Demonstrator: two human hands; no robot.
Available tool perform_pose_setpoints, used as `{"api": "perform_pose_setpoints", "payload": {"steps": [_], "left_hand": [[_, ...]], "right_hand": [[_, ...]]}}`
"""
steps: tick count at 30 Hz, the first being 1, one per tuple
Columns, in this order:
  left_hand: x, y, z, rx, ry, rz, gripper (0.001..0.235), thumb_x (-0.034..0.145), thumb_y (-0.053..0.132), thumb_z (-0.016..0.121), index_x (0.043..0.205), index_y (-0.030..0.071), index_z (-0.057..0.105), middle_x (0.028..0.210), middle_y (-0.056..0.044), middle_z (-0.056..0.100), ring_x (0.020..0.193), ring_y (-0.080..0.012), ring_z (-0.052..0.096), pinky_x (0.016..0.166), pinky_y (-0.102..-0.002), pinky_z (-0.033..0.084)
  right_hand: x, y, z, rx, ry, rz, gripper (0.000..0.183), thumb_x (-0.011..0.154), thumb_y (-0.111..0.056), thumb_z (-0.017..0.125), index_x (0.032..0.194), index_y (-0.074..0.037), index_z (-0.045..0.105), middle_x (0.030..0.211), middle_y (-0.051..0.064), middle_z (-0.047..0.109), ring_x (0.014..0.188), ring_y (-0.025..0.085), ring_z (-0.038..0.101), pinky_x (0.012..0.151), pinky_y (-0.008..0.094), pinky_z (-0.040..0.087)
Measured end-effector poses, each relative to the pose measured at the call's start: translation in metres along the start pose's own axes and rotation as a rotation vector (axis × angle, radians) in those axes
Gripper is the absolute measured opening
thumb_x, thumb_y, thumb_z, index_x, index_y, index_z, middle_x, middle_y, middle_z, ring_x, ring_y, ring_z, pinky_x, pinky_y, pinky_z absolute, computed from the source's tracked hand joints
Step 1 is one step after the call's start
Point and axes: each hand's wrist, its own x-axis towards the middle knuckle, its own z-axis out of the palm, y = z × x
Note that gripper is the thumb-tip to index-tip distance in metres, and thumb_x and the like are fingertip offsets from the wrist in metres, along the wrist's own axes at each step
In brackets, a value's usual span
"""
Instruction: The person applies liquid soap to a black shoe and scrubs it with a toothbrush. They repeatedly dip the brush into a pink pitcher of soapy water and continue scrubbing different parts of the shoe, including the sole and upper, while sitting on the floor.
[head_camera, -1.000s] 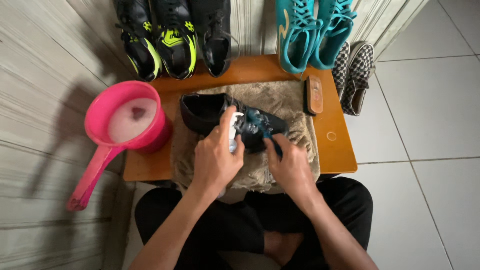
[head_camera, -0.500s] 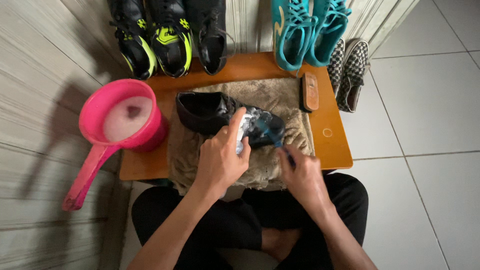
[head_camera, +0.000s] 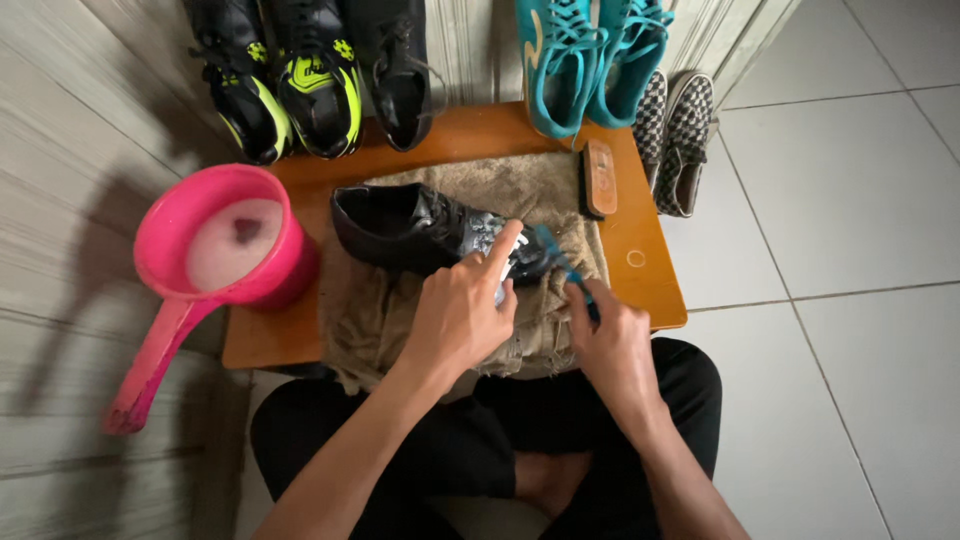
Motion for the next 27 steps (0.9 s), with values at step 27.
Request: {"api": "perform_pose_setpoints", "payload": {"steps": [27], "left_hand": [[-0.024, -0.012, -0.031, -0.023, 0.202, -0.048, 0.075, 0.095, 0.014, 0.067, 0.166, 0.016, 0.042, 0.101, -0.028, 0.077, 0.070, -0.0530, 0.076, 0.061, -0.063, 0.061]], "right_hand": [[-0.014, -0.020, 0.032, 0.024, -0.064, -0.067, 0.021, 0.103, -0.034, 0.072, 0.100, -0.015, 0.082, 0.072, 0.013, 0.081, 0.069, 0.036, 0.081, 0.061, 0.047, 0.061]]}}
